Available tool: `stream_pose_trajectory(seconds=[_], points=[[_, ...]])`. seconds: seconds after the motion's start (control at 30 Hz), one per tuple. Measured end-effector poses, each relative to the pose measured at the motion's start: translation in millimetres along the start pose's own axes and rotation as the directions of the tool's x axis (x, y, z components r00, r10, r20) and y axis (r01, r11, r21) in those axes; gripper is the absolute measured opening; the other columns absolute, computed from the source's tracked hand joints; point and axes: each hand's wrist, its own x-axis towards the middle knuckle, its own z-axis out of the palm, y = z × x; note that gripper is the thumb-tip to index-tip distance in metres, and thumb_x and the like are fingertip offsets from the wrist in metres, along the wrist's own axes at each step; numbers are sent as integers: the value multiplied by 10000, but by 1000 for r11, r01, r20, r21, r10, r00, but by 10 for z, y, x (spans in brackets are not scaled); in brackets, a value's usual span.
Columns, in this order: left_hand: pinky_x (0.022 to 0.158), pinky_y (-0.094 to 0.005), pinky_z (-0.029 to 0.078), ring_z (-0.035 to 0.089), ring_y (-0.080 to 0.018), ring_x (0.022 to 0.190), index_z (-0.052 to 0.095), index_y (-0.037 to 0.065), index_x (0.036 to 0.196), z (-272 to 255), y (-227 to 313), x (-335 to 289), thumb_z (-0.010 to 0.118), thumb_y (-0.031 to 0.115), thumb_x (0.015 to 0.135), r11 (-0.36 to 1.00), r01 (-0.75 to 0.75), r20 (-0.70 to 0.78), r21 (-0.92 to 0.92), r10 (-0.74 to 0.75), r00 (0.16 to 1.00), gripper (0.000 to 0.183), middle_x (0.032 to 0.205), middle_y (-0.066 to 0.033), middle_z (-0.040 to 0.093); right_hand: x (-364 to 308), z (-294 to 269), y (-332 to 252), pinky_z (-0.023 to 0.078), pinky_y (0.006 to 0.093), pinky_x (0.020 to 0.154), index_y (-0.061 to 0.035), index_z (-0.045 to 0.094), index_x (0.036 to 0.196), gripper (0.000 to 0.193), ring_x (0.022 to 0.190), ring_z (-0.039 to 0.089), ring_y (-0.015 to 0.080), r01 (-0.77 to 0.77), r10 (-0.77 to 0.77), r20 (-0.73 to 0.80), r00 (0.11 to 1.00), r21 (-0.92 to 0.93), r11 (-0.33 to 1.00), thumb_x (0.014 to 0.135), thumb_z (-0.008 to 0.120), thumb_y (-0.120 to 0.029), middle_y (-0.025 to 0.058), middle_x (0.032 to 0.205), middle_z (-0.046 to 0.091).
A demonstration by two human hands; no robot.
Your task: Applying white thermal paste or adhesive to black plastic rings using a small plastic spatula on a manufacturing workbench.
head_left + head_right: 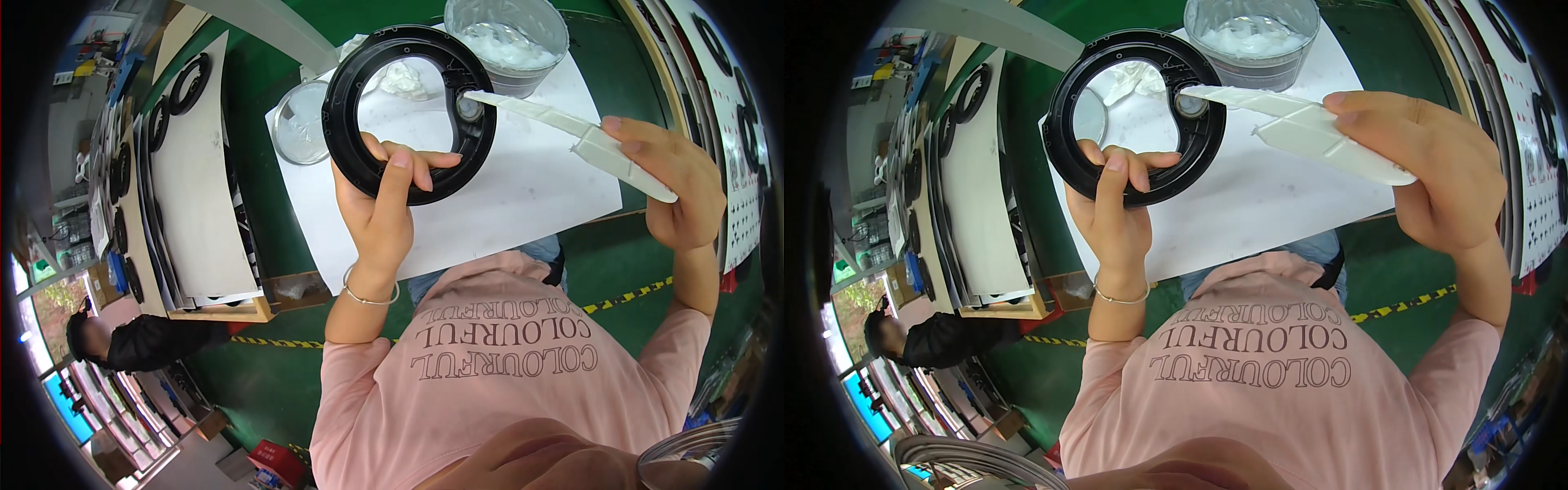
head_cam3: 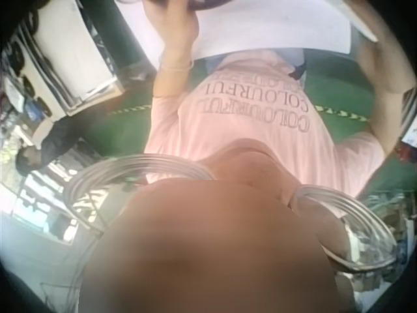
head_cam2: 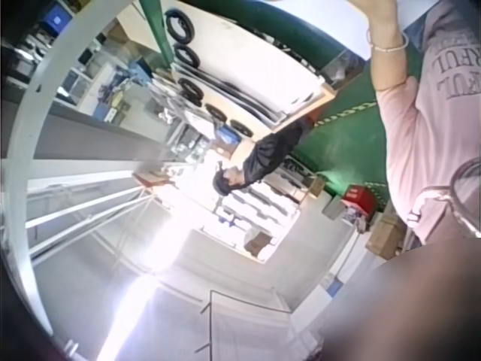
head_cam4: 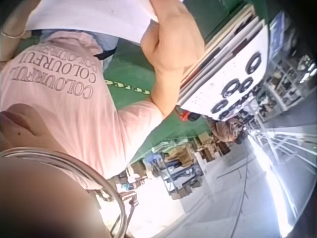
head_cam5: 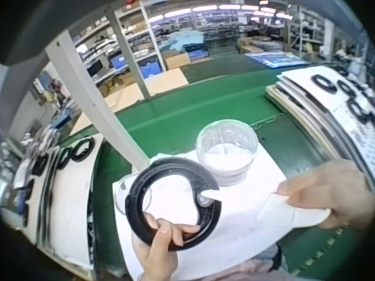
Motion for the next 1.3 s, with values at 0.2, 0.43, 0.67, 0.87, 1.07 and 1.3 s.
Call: stream_pose_trajectory(seconds=[0.2,0.43,0.67,0.87,1.07,1.3], points=[[656,-352,488,588,-221,621,317,50,841,10,-7,5,437,16,839,999,-13,13,33,12,1000,125,586,-63,469,-13,-10,-16,481,301,604,26,517,898,196,759,619,297,-18,16,59,998,28,999,710,475,60,205,902,605],[660,-336,478,602,-246,647,311,52,862,7,5,6,432,14,841,999,-11,15,42,10,1000,128,588,-68,478,31,-52,-50,491,278,570,36,567,847,256,689,619,260,33,-33,40,999,-4,999,611,475,70,166,827,620],[665,-342,477,596,-239,646,306,52,852,1,-4,10,427,7,842,999,-20,46,43,18,999,128,597,-67,477,6,-8,10,491,276,565,51,561,845,258,683,619,265,63,-63,5,998,-12,998,607,463,67,188,824,616],[663,-344,476,574,-210,624,298,53,840,-4,-3,-2,428,-9,837,997,-42,39,60,40,998,144,616,-69,470,0,-34,-43,480,290,590,28,520,905,172,751,621,286,35,-30,88,996,-63,997,735,493,24,197,886,609],[662,-361,477,558,-193,615,299,50,847,-34,-43,-10,417,-35,830,993,-90,70,73,85,994,146,630,-70,467,-40,-9,-97,469,270,605,33,543,883,133,709,615,257,-190,196,112,974,-64,980,762,489,28,154,870,623],[678,-381,488,540,-176,585,302,46,851,-48,-46,-9,415,-30,831,993,-99,84,69,93,992,138,635,-70,466,-32,-26,59,418,231,573,47,539,932,145,652,557,166,-293,285,101,953,71,954,804,497,-7,119,837,602]])
